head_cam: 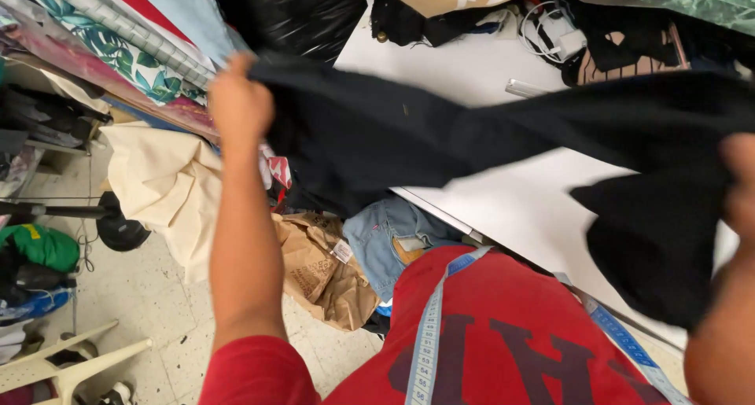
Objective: Measuring and marking black fabric on a workbench using a tape measure and chalk for tailoring.
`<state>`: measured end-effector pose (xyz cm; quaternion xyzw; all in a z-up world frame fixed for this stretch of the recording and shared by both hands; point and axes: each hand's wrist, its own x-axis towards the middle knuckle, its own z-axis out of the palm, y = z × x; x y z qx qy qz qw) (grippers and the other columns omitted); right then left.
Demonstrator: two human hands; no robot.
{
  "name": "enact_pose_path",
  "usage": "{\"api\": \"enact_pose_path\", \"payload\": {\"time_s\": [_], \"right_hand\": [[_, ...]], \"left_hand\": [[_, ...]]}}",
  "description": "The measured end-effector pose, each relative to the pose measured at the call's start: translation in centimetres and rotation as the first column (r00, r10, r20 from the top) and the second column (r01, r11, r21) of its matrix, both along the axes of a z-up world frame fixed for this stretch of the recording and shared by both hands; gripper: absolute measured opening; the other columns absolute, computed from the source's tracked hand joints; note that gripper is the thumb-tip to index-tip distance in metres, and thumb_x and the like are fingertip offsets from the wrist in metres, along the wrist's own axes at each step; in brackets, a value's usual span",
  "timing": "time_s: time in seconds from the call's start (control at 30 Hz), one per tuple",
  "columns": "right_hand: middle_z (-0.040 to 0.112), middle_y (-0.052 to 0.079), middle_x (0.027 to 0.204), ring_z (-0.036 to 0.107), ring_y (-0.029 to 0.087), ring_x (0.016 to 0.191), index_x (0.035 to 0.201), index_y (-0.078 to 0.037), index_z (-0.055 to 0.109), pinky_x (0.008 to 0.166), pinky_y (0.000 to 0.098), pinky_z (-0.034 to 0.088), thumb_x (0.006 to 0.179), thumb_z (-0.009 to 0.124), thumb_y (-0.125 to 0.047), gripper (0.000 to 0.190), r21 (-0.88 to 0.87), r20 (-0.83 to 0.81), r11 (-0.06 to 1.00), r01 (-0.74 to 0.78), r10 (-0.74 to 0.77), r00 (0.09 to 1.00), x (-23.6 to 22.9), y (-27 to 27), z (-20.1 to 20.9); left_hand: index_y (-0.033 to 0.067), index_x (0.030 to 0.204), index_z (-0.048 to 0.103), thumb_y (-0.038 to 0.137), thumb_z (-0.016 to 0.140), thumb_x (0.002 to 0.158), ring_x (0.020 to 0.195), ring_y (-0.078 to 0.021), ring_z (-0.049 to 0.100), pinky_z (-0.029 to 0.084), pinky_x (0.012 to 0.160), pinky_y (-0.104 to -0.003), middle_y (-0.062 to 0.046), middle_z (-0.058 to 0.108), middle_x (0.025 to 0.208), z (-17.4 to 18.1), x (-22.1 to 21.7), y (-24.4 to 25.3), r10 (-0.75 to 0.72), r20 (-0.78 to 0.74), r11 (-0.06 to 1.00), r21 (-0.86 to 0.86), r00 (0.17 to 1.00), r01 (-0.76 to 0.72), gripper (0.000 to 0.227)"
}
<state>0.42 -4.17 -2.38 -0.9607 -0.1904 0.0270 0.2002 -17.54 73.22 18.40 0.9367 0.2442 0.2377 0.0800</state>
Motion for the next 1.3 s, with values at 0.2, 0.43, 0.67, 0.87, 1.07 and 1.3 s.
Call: {"api": "enact_pose_path", "payload": {"time_s": [0.2,0.43,0.67,0.87,1.07,1.3], "right_hand": [[0.071,0.027,0.123,0.068,0.038,0.107,0.132,0.005,0.075,0.097,0.0438,0.054,0.096,0.084,0.003,0.037,0.352,0.521,0.925,-0.143,-0.067,0.851,-3.8,22.8,14.4],[0.078,0.001,0.089,0.077,0.021,0.088,0.102,-0.016,0.079,0.084,0.0321,0.060,0.077,0.083,-0.001,0.030,0.703,0.100,0.562,-0.437,0.530,0.842,-13.6,37.6,18.2],[0.046,0.028,0.145,0.053,0.045,0.136,0.165,-0.012,0.016,0.115,0.0532,0.044,0.073,0.099,-0.042,0.127,0.635,0.017,0.556,-0.536,0.683,0.730,-13.5,49.0,24.8],[0.059,0.030,0.119,0.061,0.046,0.107,0.137,-0.003,0.046,0.090,0.0547,0.048,0.070,0.092,-0.041,0.090,0.632,-0.085,0.379,-0.676,0.901,0.426,-15.5,49.4,21.7],[0.070,0.015,0.086,0.066,0.026,0.079,0.100,-0.005,0.073,0.069,0.0422,0.051,0.070,0.086,-0.035,0.044,0.772,-0.274,0.491,-0.403,0.830,0.486,-14.2,27.4,7.2],[0.071,0.035,0.111,0.073,0.039,0.094,0.146,0.009,0.041,0.079,0.0482,0.061,0.099,0.076,-0.018,0.064,0.829,-0.559,0.447,0.336,0.682,0.472,-18.3,7.7,16.9]], "left_hand": [[0.0160,0.101,0.074,0.006,0.060,0.079,0.091,-0.0233,0.068,0.052,0.080,-0.035,-0.004,0.074,0.096,10.3,0.8,0.7,-0.076,0.443,0.992,-0.057,0.893,0.112,0.028],[0.0083,0.110,0.071,0.002,0.065,0.085,0.099,-0.0331,0.060,0.044,0.086,-0.043,-0.015,0.064,0.106,12.0,-2.1,4.2,-0.076,0.374,0.991,0.129,0.924,0.029,0.026],[0.0007,0.119,0.069,-0.002,0.070,0.091,0.108,-0.0428,0.051,0.036,0.092,-0.052,-0.025,0.055,0.116,12.4,-2.1,6.7,-0.111,0.301,0.957,0.290,0.947,0.020,0.028],[-0.0059,0.127,0.066,-0.005,0.075,0.097,0.116,-0.0511,0.043,0.030,0.098,-0.059,-0.034,0.047,0.124,11.8,1.0,6.8,-0.174,0.242,0.910,0.409,0.955,0.062,0.031],[-0.0124,0.135,0.064,-0.008,0.079,0.103,0.124,-0.0594,0.036,0.023,0.103,-0.066,-0.042,0.039,0.132,8.7,9.2,4.9,-0.281,0.206,0.853,0.502,0.938,0.145,0.036],[-0.0201,0.144,0.061,-0.012,0.084,0.109,0.132,-0.0690,0.027,0.015,0.109,-0.074,-0.052,0.029,0.142,3.2,19.8,-1.3,-0.448,0.093,0.744,0.590,0.889,0.314,0.042]]}}
